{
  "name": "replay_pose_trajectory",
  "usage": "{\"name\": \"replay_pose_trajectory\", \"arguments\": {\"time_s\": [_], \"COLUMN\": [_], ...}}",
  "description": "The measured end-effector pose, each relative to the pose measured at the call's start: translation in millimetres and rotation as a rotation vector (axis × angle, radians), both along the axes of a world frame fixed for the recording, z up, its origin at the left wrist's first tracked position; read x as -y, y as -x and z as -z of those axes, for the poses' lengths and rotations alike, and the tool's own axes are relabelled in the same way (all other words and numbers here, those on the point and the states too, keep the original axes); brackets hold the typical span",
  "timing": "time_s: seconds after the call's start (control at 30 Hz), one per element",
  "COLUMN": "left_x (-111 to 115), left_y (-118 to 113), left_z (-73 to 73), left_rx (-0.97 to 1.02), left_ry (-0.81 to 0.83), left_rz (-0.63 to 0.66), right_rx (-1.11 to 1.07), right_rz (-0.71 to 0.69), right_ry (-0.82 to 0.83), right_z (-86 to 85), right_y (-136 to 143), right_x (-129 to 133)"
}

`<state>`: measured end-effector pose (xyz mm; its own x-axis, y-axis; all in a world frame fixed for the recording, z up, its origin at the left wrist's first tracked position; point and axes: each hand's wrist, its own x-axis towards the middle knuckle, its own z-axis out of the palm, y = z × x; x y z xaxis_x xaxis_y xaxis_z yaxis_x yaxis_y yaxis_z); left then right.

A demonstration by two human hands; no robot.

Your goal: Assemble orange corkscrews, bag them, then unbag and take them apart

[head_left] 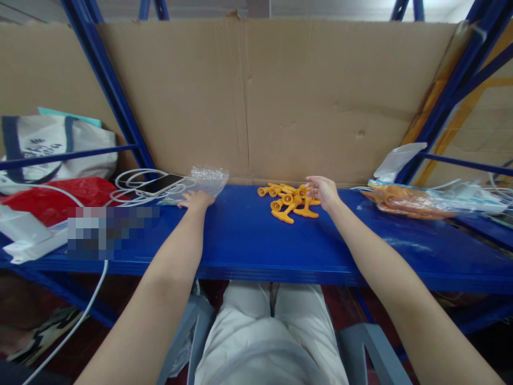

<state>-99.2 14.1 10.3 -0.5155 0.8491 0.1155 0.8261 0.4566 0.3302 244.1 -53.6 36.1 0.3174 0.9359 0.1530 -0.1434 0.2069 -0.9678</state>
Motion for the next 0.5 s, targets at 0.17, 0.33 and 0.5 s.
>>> {"name": "replay_pose_trajectory", "arguments": {"time_s": [0.17,0.33,0.5], "left_x": [2.9,0.9,-4.1], "left_y": [-1.9,0.2,1.3], "left_z": [-3.0,-3.1,1.7], "left_rx": [-0.040,-0.037,-0.026], "left_ry": [-0.029,-0.043,-0.028], "left_rz": [0.069,0.101,0.070], "right_rx": [-0.009,-0.050,-0.272], "right_rz": [0.007,0.027,0.240], "right_ry": [0.011,0.016,0.020], "right_z": [-0.2,-1.9,-4.1], "right_y": [0.3,-1.3,-23.4], "right_x": [0.5,0.1,-7.9]}}
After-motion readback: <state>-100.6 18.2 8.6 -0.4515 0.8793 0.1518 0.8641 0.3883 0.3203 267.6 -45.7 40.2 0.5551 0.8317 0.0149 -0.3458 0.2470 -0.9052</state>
